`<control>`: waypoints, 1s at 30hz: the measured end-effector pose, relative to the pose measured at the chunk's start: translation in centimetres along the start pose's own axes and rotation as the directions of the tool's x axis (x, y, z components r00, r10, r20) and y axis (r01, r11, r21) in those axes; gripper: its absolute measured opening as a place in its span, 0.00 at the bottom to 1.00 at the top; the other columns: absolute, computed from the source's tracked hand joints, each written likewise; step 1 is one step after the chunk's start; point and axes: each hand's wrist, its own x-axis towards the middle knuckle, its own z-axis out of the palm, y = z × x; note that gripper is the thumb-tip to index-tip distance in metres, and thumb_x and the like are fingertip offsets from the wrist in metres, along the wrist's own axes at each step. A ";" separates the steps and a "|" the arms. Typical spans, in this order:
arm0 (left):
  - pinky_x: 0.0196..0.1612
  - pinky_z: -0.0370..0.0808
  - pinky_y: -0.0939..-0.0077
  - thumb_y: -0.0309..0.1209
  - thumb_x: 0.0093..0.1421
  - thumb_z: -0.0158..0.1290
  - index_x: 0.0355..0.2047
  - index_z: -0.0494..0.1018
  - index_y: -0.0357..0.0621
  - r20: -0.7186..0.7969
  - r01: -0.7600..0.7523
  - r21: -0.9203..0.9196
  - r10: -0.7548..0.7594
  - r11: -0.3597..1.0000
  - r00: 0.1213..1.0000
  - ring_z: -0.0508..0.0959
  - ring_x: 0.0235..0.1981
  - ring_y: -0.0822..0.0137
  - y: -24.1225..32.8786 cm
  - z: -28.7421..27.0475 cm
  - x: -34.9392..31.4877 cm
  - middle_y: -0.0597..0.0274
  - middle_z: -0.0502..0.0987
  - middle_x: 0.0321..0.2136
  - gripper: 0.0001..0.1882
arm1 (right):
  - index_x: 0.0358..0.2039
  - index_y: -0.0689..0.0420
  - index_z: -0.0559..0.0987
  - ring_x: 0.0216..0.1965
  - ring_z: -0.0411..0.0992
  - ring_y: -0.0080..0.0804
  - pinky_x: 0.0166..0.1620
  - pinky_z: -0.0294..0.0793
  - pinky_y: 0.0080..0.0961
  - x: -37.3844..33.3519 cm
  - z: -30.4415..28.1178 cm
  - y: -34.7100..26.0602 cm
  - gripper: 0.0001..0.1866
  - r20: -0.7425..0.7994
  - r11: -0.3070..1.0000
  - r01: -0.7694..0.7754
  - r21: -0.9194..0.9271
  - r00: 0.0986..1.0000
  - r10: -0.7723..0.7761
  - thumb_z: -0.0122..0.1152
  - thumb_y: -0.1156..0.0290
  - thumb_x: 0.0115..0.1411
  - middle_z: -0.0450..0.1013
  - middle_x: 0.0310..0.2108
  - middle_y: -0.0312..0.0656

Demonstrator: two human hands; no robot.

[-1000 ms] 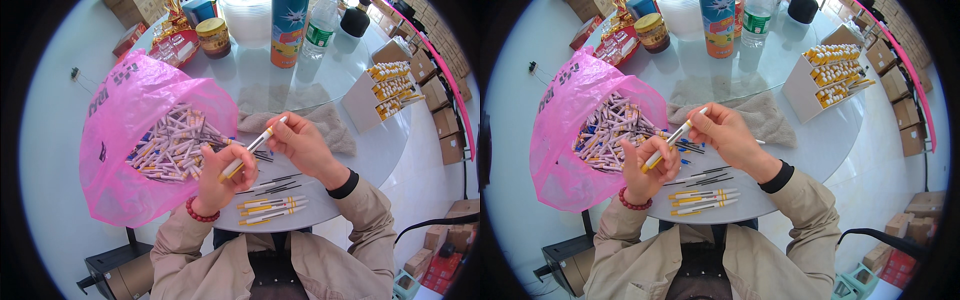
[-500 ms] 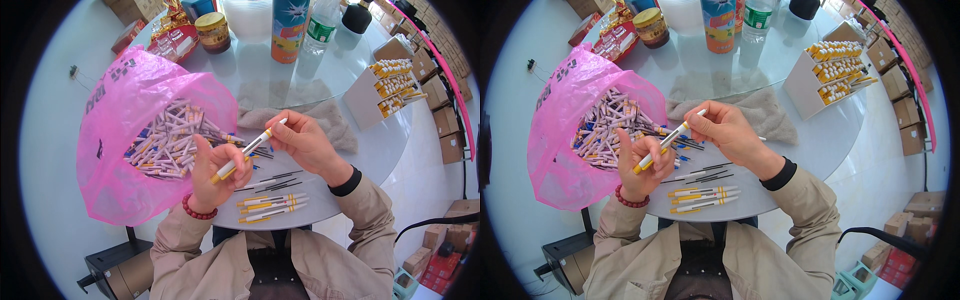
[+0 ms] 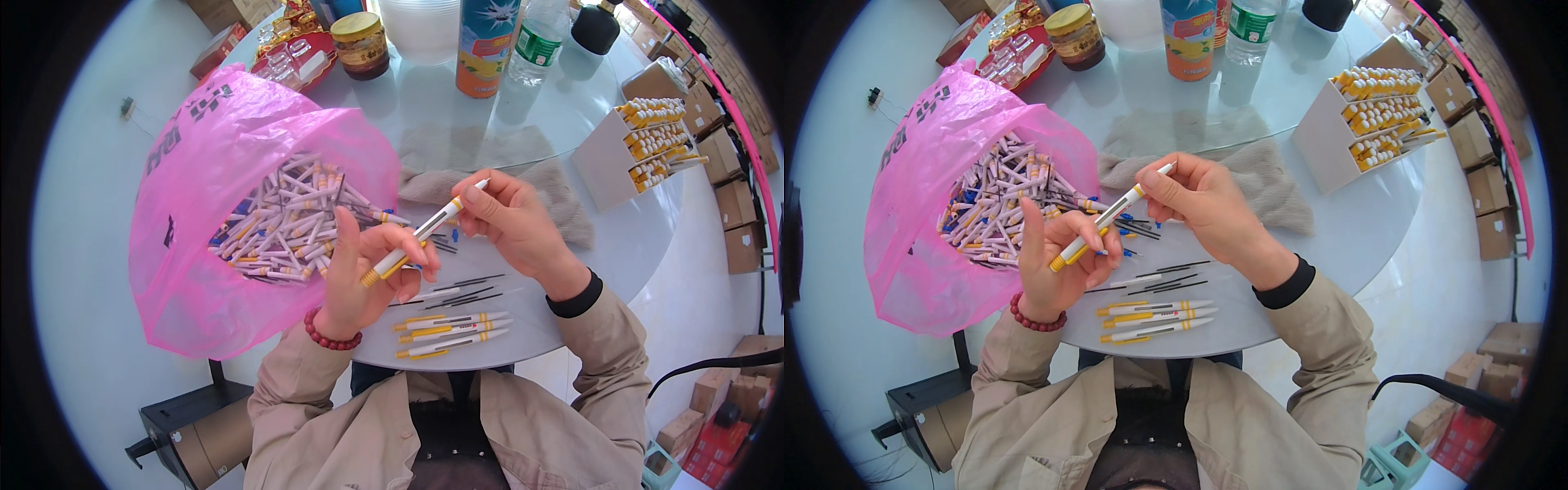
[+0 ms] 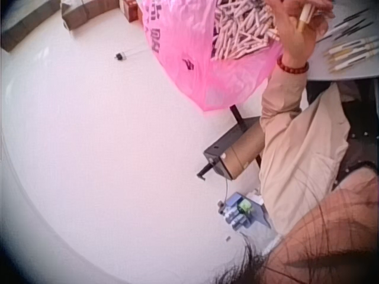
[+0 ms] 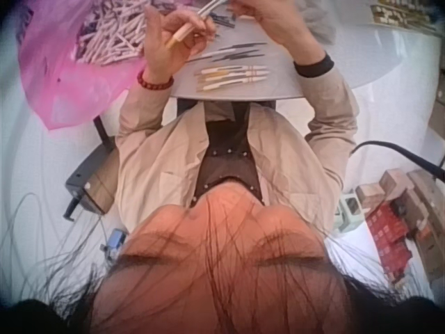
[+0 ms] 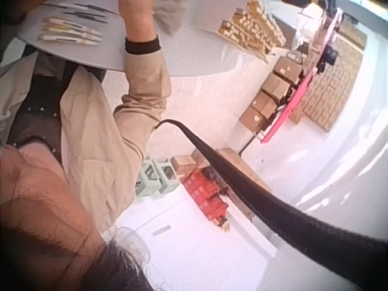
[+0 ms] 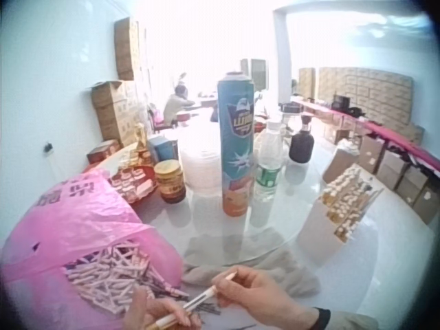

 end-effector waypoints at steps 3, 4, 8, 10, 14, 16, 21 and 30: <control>0.17 0.58 0.82 0.65 0.62 0.20 0.22 0.71 0.41 0.001 0.000 0.002 0.000 1.000 1.000 0.62 0.15 0.69 0.1 -0.2 0.1 0.53 0.70 0.21 0.43 | 0.38 0.60 0.75 0.28 0.67 0.17 0.34 0.67 0.15 0.0 0.0 0.1 0.08 0.023 1.000 0.012 -0.010 1.000 -0.012 0.55 0.68 0.63 0.72 0.31 0.34; 0.17 0.58 0.81 0.65 0.63 0.20 0.20 0.70 0.41 0.032 0.001 -0.012 0.000 1.000 0.999 0.62 0.15 0.69 0.1 -0.4 0.2 0.53 0.69 0.20 0.42 | 0.37 0.60 0.75 0.28 0.67 0.17 0.34 0.67 0.15 0.0 0.0 0.1 0.08 0.037 1.000 0.016 -0.013 0.999 -0.016 0.56 0.68 0.63 0.72 0.31 0.34; 0.18 0.58 0.82 0.62 0.64 0.20 0.14 0.68 0.43 0.038 -0.047 0.042 0.045 0.998 0.998 0.62 0.15 0.70 -0.4 -1.2 0.2 0.56 0.68 0.16 0.41 | 0.36 0.60 0.76 0.28 0.67 0.18 0.33 0.67 0.15 -0.1 0.0 0.1 0.08 0.091 0.998 0.013 -0.057 0.996 -0.007 0.57 0.69 0.62 0.72 0.30 0.35; 0.18 0.58 0.82 0.61 0.65 0.20 0.13 0.67 0.44 0.040 -0.056 0.046 0.054 0.997 0.998 0.61 0.14 0.70 -0.6 -1.5 0.3 0.57 0.66 0.15 0.41 | 0.35 0.61 0.76 0.28 0.68 0.18 0.33 0.68 0.15 -0.1 0.0 -0.1 0.08 0.106 0.997 0.020 -0.077 0.994 -0.012 0.58 0.68 0.62 0.72 0.30 0.35; 0.17 0.57 0.81 0.61 0.65 0.20 0.13 0.67 0.43 0.070 -0.043 0.058 0.039 0.997 0.997 0.61 0.13 0.71 -0.5 -1.6 0.3 0.57 0.66 0.15 0.41 | 0.34 0.61 0.76 0.28 0.70 0.17 0.33 0.70 0.15 -0.3 -0.2 -0.8 0.10 0.100 0.986 -0.032 -0.161 0.994 0.049 0.61 0.67 0.60 0.73 0.29 0.35; 0.18 0.59 0.82 0.61 0.65 0.20 0.16 0.69 0.42 0.079 0.005 0.083 -0.012 0.997 0.997 0.62 0.14 0.71 -0.3 -1.4 0.2 0.54 0.68 0.18 0.41 | 0.33 0.61 0.76 0.28 0.70 0.17 0.33 0.71 0.14 -0.3 -0.5 -1.4 0.11 0.089 0.978 -0.066 -0.196 0.992 0.085 0.63 0.66 0.59 0.74 0.28 0.34; 0.19 0.66 0.84 0.61 0.65 0.19 0.23 0.73 0.38 0.095 0.020 0.198 -0.040 0.980 0.995 0.71 0.18 0.68 0.0 -1.1 0.1 0.42 0.75 0.29 0.42 | 0.33 0.62 0.76 0.29 0.71 0.17 0.34 0.71 0.14 -0.5 -1.6 -3.3 0.10 0.196 0.907 -0.035 -0.419 0.972 0.128 0.64 0.69 0.57 0.74 0.29 0.35; 0.17 0.68 0.86 0.63 0.64 0.24 0.38 0.70 0.34 -0.010 0.105 0.345 -0.108 0.933 0.994 0.78 0.26 0.68 0.3 -0.7 0.1 0.43 0.77 0.35 0.40 | 0.33 0.62 0.75 0.36 0.72 0.19 0.42 0.72 0.17 -1.2 -2.2 -4.1 0.08 0.291 0.755 0.076 -0.651 0.944 0.155 0.64 0.77 0.54 0.74 0.33 0.35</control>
